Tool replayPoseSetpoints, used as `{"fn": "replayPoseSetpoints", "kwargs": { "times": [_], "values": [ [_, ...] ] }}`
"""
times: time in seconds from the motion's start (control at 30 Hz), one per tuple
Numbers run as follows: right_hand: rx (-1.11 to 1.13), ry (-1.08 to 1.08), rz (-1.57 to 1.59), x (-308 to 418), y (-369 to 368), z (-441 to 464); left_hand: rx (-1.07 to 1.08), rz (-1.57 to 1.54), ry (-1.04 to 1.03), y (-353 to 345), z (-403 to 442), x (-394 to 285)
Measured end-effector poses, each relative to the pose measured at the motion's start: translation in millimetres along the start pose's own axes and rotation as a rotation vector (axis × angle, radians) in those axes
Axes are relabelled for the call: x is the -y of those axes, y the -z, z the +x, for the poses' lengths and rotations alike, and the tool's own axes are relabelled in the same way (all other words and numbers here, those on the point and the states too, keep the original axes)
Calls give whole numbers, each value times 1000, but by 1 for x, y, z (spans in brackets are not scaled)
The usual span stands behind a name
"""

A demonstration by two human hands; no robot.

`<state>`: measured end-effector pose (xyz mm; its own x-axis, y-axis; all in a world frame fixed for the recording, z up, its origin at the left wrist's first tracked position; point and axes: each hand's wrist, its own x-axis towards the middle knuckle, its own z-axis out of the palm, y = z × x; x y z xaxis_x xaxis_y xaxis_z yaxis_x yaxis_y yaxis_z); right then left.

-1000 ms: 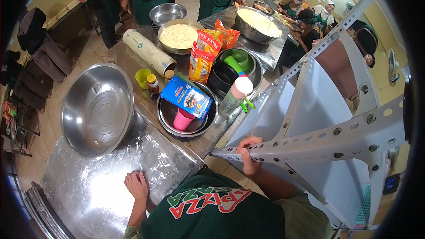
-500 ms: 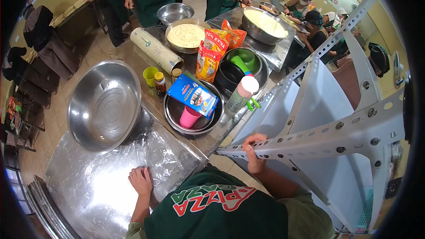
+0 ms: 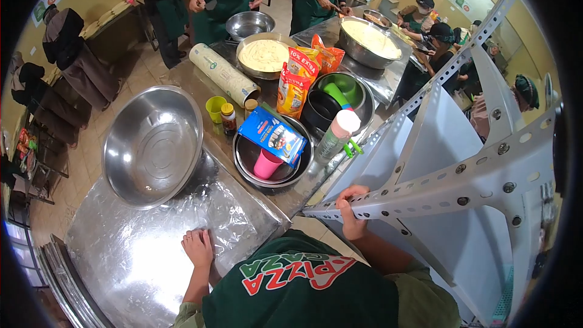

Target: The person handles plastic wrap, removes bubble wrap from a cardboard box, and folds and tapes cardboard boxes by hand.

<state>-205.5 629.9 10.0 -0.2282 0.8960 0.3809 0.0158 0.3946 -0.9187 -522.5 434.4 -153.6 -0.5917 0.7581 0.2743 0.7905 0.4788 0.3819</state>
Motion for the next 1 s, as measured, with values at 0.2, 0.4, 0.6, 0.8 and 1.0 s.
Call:
{"fn": "replayPoseSetpoints", "kwargs": {
  "times": [0.2, 0.4, 0.6, 0.8, 1.0],
  "values": [
    [19, -4, 15, -1, 2, 0, -5, 6, 0, -1, -1, 1],
    [1, -26, 20, 2, 1, 0, -10, 12, -2, 1, 0, 0],
    [13, 23, -73, -2, 2, 2, -8, 11, 7, 0, -1, 0],
    [9, 29, -62, 1, 0, 3, -14, 11, 17, -1, -1, 0],
    [21, 3, -47, 4, 1, 3, -16, 3, 20, -1, -2, 1]
  ]
}}
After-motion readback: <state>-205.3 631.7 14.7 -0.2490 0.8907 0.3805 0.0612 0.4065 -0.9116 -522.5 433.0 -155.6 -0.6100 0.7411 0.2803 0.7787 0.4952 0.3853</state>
